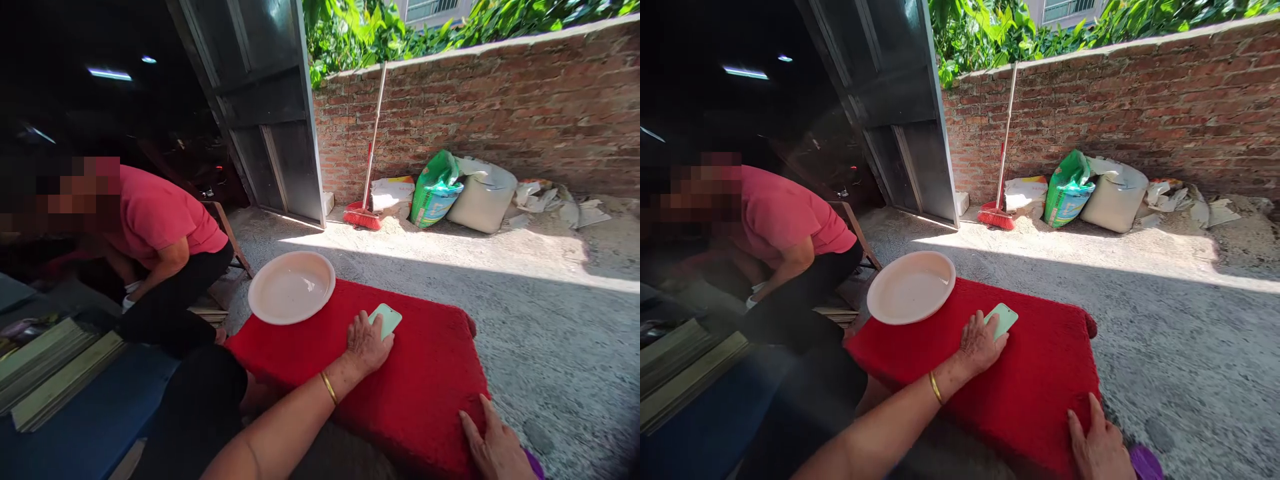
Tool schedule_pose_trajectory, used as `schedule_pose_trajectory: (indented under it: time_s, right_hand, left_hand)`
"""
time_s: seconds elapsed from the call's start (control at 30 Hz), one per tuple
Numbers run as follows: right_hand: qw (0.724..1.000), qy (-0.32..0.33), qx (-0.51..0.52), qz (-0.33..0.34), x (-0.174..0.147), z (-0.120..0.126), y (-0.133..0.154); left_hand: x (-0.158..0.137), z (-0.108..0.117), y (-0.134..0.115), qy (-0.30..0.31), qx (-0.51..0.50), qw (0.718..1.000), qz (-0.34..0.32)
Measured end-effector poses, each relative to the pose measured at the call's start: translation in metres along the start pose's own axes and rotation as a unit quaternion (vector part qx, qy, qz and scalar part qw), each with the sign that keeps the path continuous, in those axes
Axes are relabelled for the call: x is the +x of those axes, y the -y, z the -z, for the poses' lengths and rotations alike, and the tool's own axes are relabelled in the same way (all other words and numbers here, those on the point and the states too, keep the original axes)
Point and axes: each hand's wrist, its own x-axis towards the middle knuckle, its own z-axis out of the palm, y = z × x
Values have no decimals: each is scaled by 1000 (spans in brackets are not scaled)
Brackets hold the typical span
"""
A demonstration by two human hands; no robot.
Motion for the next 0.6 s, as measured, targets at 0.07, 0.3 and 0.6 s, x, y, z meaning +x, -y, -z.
schedule_pose_trajectory:
  time_s: [0.07,0.3,0.6]
  right_hand:
    - [999,10,-43,13,1,2,-2]
    - [998,26,-61,21,5,-1,-9]
    - [997,74,-20,6,3,30,6]
  left_hand:
    - [-1,-19,-47,22,-32,995,-87]
    - [21,-43,-85,54,-48,984,-163]
    - [46,22,36,-19,25,993,113]
